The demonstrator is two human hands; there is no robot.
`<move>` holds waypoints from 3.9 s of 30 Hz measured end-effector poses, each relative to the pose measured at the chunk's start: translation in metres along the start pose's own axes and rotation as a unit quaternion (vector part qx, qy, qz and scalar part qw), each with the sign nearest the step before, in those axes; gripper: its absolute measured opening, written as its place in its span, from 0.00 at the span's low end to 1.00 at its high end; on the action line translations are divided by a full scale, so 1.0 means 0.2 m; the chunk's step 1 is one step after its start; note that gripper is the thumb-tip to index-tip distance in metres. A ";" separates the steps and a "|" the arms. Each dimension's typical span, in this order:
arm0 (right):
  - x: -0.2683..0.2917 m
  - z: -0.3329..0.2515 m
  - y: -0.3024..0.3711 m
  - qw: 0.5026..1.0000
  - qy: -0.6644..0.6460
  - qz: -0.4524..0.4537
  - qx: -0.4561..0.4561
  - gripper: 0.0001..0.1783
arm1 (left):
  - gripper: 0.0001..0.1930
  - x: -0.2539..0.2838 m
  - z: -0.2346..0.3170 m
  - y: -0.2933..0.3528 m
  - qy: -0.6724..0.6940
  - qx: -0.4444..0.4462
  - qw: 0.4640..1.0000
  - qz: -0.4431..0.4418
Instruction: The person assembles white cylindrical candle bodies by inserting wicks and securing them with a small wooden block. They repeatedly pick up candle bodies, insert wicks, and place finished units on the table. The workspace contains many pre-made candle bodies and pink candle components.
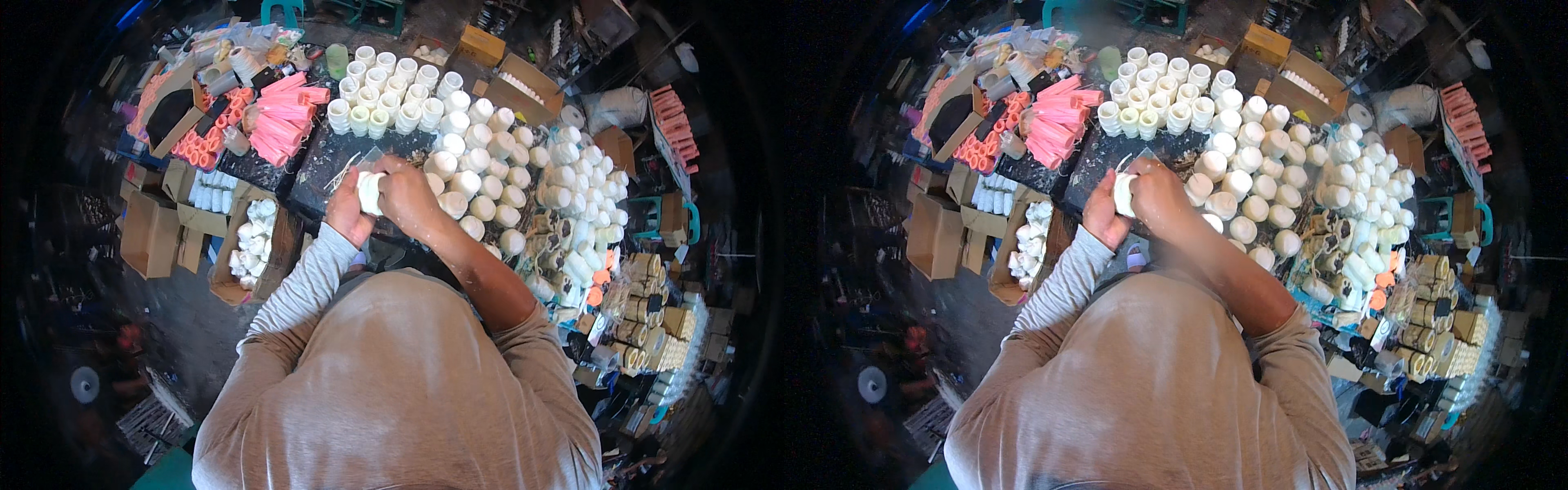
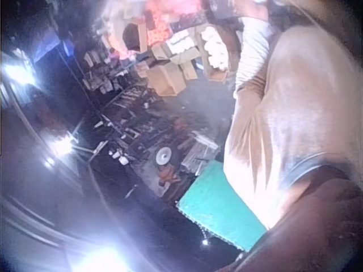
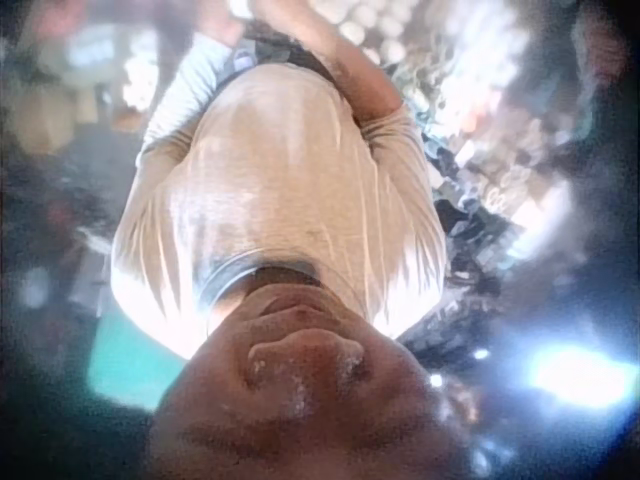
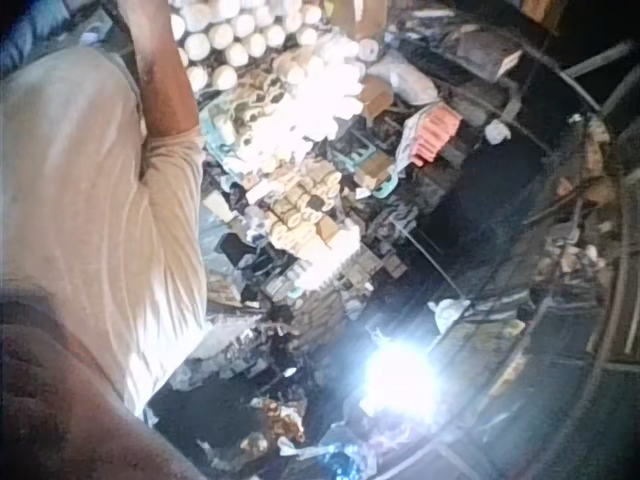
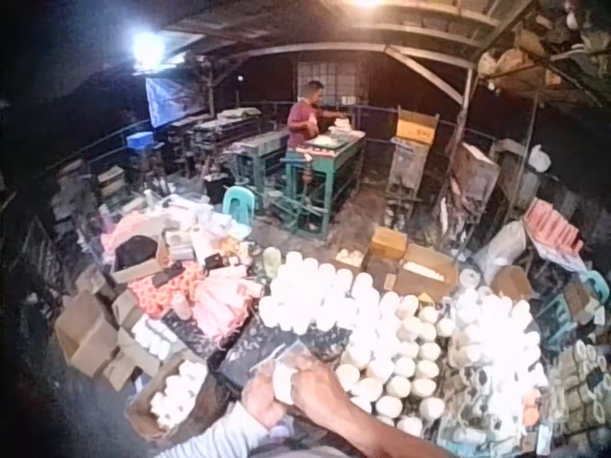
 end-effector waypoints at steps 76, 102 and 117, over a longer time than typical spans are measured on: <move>0.03 0.22 0.14 0.969 -0.147 0.098 -0.175 0.20 | 0.16 -0.21 0.01 0.15 -0.257 -0.112 0.960 -0.026; 0.03 0.43 0.54 0.884 -0.407 -0.031 -0.227 0.15 | 0.28 -0.09 0.10 0.13 -0.076 -0.148 0.984 -0.063; -0.20 0.56 0.57 0.776 -0.495 -0.020 -0.391 0.07 | 0.06 0.24 0.04 0.04 -0.194 -0.102 0.974 0.061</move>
Point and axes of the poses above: each hand's wrist, its own y-axis away from the middle knuckle, its own x-axis out of the back of the hand, z = x × y, the point moved 7 cm from there along -y, towards the middle knuckle, and after that the axes turned 7 degrees about -x, right-handed, at the moved point
